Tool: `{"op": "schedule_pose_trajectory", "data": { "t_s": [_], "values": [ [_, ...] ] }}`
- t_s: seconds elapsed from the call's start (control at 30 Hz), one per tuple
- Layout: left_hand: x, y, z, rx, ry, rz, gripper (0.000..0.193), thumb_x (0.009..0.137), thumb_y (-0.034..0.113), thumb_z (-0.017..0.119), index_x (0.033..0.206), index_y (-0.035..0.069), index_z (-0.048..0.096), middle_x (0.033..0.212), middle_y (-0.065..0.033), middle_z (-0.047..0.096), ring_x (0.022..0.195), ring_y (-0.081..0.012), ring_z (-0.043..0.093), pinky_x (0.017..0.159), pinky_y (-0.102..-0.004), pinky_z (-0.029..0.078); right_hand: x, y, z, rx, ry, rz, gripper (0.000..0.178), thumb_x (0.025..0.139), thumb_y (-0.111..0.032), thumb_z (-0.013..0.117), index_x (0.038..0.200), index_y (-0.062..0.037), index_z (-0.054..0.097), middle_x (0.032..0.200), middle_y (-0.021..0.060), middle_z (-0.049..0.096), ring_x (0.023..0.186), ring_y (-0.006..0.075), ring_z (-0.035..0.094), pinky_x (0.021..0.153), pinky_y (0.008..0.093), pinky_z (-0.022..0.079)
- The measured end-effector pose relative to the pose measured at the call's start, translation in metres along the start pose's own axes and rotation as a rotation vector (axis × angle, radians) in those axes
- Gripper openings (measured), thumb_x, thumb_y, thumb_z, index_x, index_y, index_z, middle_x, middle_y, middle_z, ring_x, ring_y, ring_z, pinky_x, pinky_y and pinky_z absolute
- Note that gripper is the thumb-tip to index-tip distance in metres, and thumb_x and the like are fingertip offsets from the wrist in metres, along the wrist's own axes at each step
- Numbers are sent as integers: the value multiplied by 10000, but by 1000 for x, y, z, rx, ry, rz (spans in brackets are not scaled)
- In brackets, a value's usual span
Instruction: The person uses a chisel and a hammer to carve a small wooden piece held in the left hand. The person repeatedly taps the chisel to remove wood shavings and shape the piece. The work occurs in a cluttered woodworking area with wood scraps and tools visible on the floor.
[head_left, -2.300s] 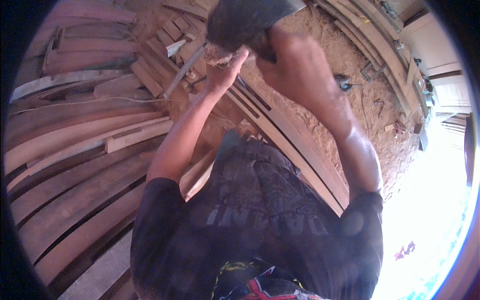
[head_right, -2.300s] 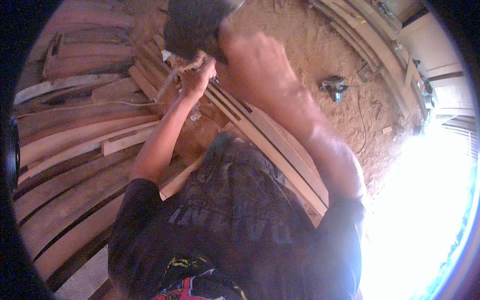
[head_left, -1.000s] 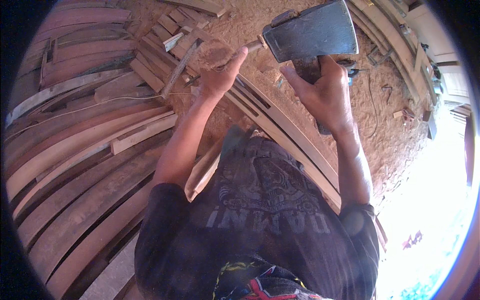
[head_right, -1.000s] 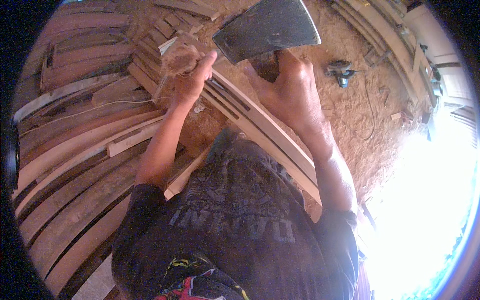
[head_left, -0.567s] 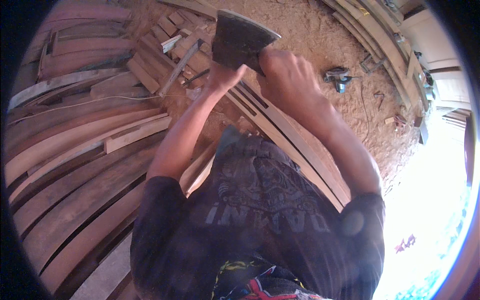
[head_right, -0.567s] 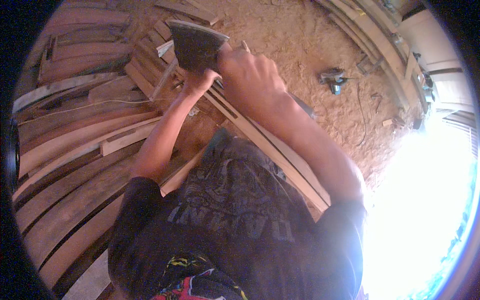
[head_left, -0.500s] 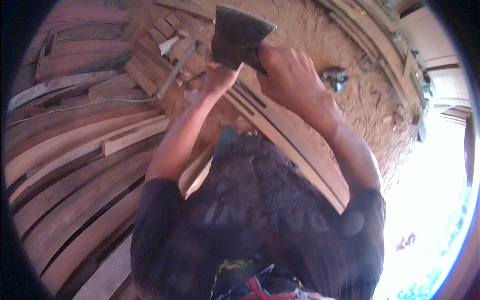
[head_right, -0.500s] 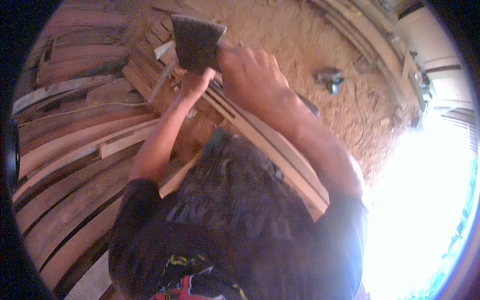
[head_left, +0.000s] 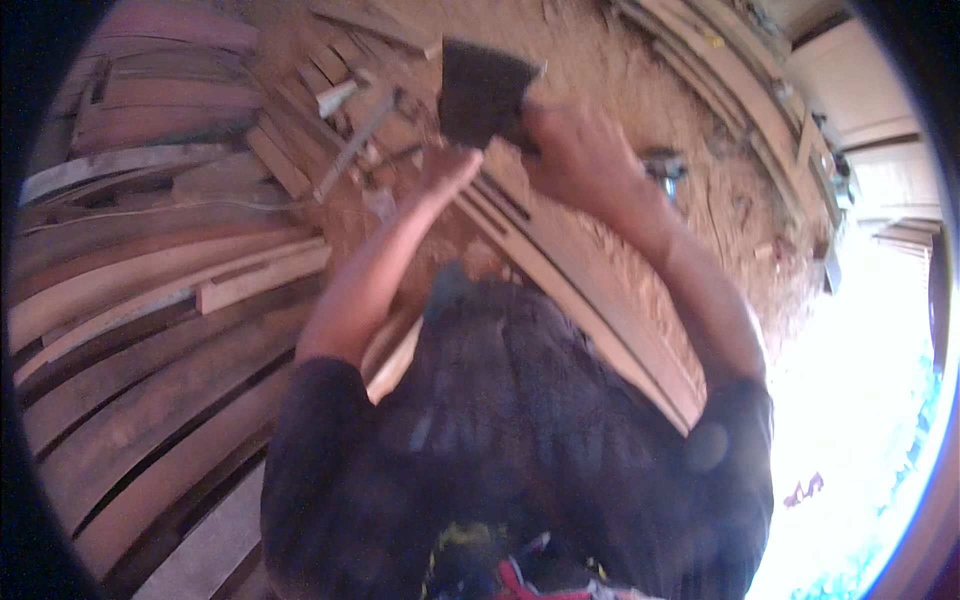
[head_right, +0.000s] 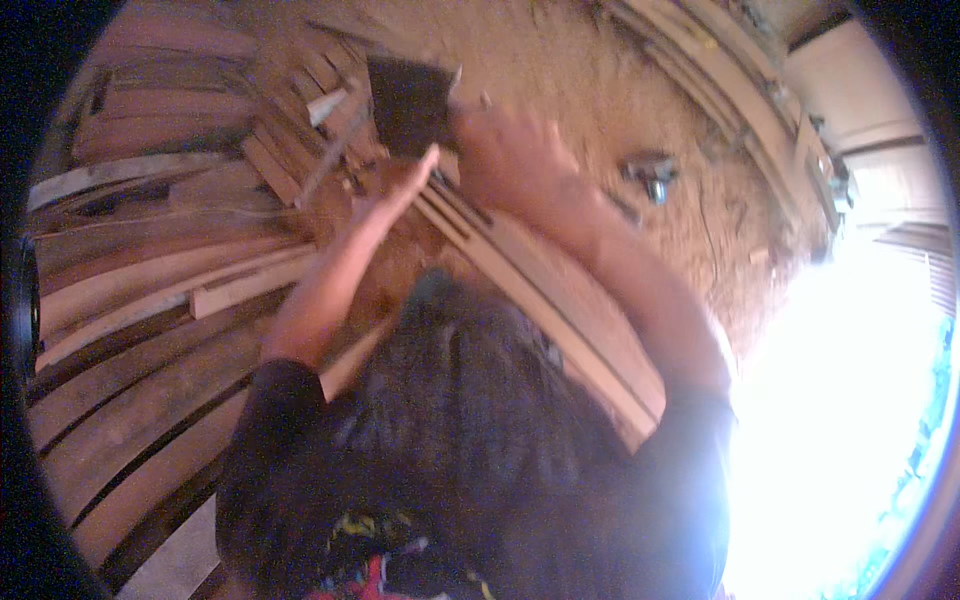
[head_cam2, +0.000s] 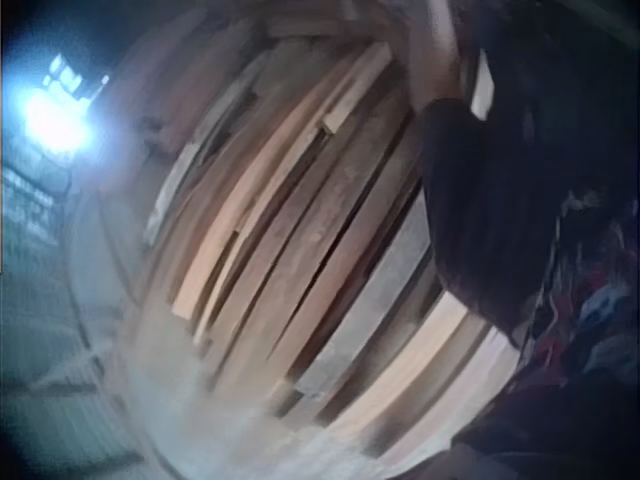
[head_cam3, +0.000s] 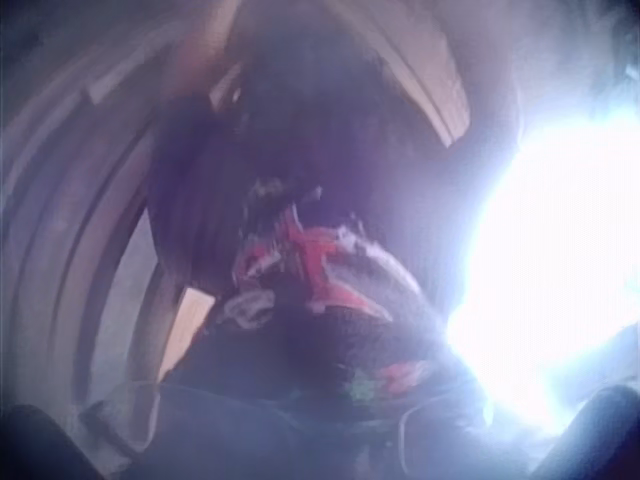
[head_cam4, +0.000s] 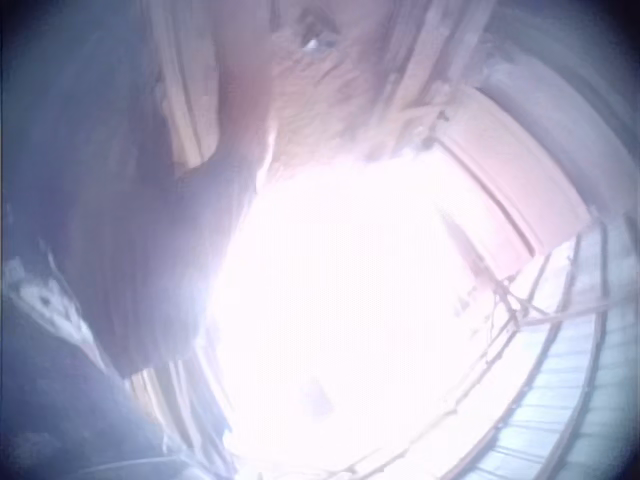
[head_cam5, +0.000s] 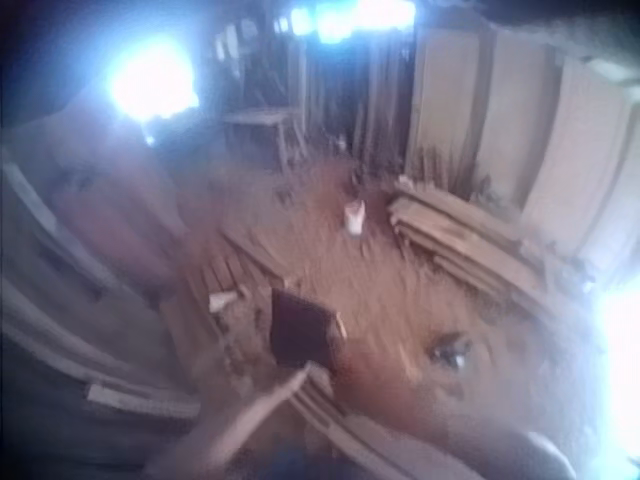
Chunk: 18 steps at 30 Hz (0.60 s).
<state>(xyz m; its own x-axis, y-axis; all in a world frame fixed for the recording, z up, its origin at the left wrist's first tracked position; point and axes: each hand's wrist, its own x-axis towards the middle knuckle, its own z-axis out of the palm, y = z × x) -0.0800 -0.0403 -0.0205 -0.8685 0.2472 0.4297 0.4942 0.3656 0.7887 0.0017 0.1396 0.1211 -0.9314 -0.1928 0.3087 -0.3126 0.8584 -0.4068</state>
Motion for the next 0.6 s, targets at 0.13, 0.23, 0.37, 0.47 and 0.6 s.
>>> {"op": "schedule_pose_trajectory", "data": {
  "t_s": [0.13,0.23,0.37,0.47,0.6],
  "values": [
    [0,-5,-1,-26,-192,-24,234,935,205,730,1073,17,719,948,-57,750,868,-237,712,772,-389,560,-12,-4,-30,83,-31,197,275,814,-164,736,964,50,650,817,280,691,791,457,700,716,500,550],
    [-18,2,1,46,-266,30,200,925,232,731,981,44,691,840,-56,715,741,-246,698,641,-399,546,-33,2,-25,233,93,307,362,824,-225,821,925,85,665,763,216,698,681,295,699,659,412,540],
    [-60,40,31,-119,-407,260,175,891,221,742,906,93,625,788,-98,649,732,-309,676,633,-427,509,-80,26,-16,422,102,550,374,835,-235,859,939,66,662,745,89,690,639,130,620,583,322,505],
    [-65,55,30,-153,-348,335,267,806,214,786,931,88,586,775,-117,611,742,-369,652,650,-471,494,-114,41,-11,453,68,713,346,845,-212,854,975,36,652,742,47,658,606,109,590,545,283,467],
    [-54,73,21,-211,-286,332,344,747,201,817,949,84,565,755,-125,599,722,-381,641,636,-497,484,-137,46,-11,452,-56,949,327,849,-193,851,979,22,642,720,36,629,582,112,573,526,280,451]
  ]
}}
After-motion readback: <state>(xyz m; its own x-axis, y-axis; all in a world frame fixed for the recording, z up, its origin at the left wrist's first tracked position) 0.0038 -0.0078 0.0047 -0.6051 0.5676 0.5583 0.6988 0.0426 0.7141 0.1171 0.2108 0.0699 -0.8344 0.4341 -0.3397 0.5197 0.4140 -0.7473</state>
